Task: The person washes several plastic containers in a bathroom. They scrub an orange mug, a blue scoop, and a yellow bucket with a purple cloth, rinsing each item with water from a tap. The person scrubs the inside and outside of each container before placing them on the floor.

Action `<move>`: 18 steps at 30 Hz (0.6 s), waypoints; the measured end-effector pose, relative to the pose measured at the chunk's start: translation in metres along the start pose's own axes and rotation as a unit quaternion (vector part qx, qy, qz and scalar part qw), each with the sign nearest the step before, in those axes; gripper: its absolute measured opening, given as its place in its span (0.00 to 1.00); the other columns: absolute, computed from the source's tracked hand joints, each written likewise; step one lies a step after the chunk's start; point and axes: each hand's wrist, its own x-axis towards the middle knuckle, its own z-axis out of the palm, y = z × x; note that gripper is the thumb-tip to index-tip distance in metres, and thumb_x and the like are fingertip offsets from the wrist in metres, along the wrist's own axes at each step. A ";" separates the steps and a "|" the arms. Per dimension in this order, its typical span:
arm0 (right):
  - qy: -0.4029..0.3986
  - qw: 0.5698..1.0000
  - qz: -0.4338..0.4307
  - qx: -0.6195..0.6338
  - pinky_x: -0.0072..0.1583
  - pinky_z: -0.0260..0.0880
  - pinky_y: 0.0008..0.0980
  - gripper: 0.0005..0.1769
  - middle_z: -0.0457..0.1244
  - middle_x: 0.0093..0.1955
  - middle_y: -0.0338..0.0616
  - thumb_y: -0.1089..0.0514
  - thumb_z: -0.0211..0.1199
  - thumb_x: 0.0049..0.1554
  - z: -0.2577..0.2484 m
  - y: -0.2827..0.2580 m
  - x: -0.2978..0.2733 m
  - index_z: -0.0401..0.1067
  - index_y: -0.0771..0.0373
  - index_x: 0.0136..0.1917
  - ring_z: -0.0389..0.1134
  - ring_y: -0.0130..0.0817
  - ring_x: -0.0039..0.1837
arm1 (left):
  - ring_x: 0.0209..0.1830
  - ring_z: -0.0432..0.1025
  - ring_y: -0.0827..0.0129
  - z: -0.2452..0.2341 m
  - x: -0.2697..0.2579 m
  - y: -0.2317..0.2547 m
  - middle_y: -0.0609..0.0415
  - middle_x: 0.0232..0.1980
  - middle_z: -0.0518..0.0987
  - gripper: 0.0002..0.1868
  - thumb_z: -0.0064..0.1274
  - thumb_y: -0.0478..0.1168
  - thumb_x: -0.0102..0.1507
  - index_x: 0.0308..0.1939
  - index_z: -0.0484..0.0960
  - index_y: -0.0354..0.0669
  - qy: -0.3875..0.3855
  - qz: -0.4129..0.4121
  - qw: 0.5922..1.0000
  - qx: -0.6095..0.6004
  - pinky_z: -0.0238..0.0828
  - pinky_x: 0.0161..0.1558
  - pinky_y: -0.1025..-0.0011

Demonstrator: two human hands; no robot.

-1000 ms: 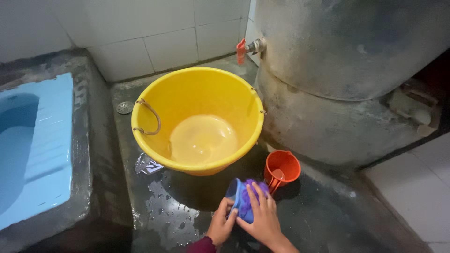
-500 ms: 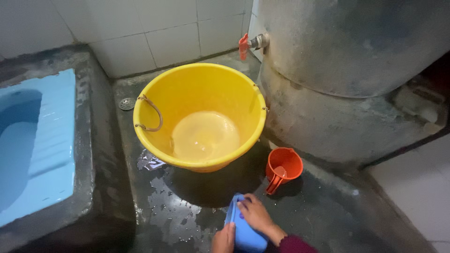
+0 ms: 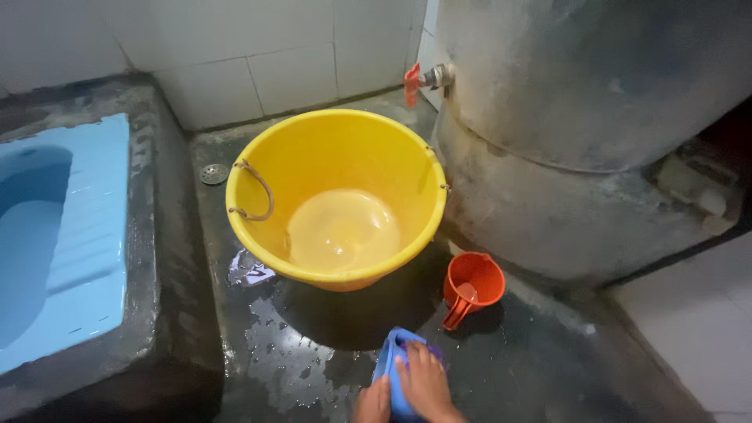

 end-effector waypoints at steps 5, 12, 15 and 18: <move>0.030 0.994 0.016 0.105 0.61 0.70 0.44 0.16 0.69 0.57 0.50 0.53 0.55 0.60 -0.011 0.006 -0.012 0.76 0.62 0.55 0.71 0.50 0.59 | 0.43 0.82 0.43 -0.011 -0.008 0.001 0.35 0.36 0.83 0.28 0.35 0.60 0.68 0.43 0.87 0.47 -0.025 0.001 1.000 -0.002 0.76 0.45 0.49; 0.105 0.943 0.187 0.254 0.57 0.74 0.38 0.13 0.73 0.50 0.44 0.56 0.54 0.62 -0.050 0.029 -0.020 0.76 0.58 0.56 0.77 0.38 0.55 | 0.45 0.78 0.38 -0.003 -0.004 -0.015 0.37 0.41 0.83 0.28 0.34 0.60 0.68 0.52 0.87 0.53 -0.021 -0.018 0.998 0.052 0.73 0.49 0.46; -0.022 0.933 0.284 0.220 0.57 0.78 0.40 0.15 0.70 0.52 0.49 0.55 0.62 0.55 -0.029 -0.008 -0.022 0.80 0.56 0.55 0.76 0.43 0.54 | 0.47 0.80 0.43 -0.002 -0.005 -0.019 0.37 0.42 0.84 0.26 0.32 0.59 0.70 0.55 0.83 0.54 -0.056 -0.028 0.997 0.039 0.75 0.50 0.50; 0.138 0.969 -0.196 -0.062 0.62 0.62 0.60 0.38 0.64 0.60 0.58 0.39 0.68 0.44 -0.014 -0.015 -0.040 0.75 0.68 0.60 0.64 0.57 0.62 | 0.48 0.80 0.45 -0.009 -0.007 -0.016 0.38 0.52 0.82 0.25 0.34 0.55 0.70 0.69 0.71 0.60 -0.051 0.022 0.995 0.087 0.75 0.49 0.50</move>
